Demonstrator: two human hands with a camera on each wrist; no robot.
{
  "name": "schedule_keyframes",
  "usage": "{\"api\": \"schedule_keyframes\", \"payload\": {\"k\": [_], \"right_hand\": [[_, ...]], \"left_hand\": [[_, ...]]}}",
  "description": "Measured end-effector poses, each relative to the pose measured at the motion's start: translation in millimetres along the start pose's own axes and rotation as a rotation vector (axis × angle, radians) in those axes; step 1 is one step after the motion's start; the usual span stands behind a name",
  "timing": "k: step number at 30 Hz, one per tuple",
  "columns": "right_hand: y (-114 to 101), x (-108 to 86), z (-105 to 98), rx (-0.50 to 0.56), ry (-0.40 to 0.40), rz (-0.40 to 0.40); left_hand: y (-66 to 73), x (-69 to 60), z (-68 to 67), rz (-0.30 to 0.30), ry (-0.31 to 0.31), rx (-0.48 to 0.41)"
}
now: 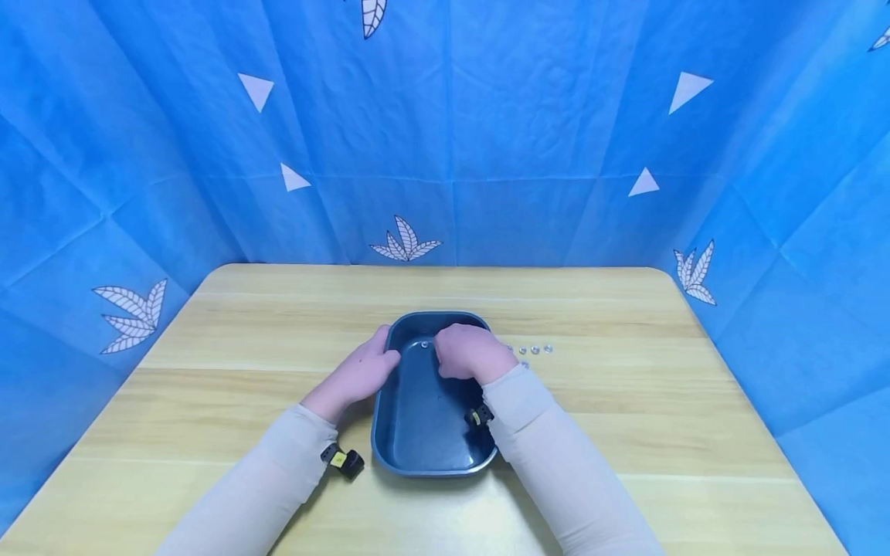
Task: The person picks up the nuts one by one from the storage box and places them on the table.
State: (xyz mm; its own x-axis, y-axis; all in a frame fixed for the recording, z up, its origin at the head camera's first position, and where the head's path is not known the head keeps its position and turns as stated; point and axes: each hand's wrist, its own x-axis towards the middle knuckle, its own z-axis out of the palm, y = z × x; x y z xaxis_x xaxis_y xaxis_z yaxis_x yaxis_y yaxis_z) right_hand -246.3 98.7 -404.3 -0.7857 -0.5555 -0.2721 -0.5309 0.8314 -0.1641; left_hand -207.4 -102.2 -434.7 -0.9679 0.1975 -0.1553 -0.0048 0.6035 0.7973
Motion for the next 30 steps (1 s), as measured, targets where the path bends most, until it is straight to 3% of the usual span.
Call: {"api": "schedule_keyframes", "payload": {"k": [15,30], "right_hand": [[2,-3.0,-5,0.128,-0.002,0.006],[10,-7.4,-8,0.226,0.136,-0.126]], "left_hand": [[-2.0,-0.8,-0.6,-0.007,-0.004,-0.029],[-3.5,0.5,-0.2,0.001,-0.005,-0.024]]}}
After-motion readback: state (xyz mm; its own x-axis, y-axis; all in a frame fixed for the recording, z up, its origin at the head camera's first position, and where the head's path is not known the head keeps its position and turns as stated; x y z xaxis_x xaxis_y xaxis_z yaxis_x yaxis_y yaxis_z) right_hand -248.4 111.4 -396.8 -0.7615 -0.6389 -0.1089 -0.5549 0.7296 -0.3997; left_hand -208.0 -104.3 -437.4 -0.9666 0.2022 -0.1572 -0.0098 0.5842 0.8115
